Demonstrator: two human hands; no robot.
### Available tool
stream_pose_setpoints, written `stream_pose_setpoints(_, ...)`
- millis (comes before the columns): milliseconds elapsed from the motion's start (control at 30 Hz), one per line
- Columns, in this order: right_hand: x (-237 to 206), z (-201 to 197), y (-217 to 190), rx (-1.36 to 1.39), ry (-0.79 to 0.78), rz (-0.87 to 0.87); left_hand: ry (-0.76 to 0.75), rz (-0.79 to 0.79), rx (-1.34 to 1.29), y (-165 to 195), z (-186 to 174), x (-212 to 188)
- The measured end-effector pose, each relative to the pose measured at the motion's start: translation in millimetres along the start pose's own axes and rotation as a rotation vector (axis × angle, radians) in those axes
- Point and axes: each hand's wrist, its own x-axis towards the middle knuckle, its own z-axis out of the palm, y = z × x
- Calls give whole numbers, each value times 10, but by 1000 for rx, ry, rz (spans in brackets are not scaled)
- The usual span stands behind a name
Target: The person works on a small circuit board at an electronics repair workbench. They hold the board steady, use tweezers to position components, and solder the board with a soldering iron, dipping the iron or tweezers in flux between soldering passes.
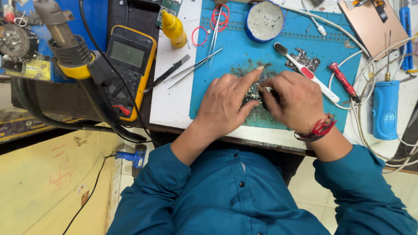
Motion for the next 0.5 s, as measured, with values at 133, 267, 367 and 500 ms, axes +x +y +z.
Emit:
stream_pose_setpoints(133, -2, -66, 49, 35, -39, 13, 6, 9, -8, -6, -4, 13)
stream_pose_setpoints(267, -15, -85, 41, 102, -3, 4, -25, -8, 5, -9, -11, 9)
stream_pose_setpoints(367, -4, -79, 17, 98, -142, -8, -6, 3, -1, -6, -6, 9)
stream_pose_setpoints(500, 4, -92, -28, 30, -51, 2, -19, -6, -5, 2, 5, 14)
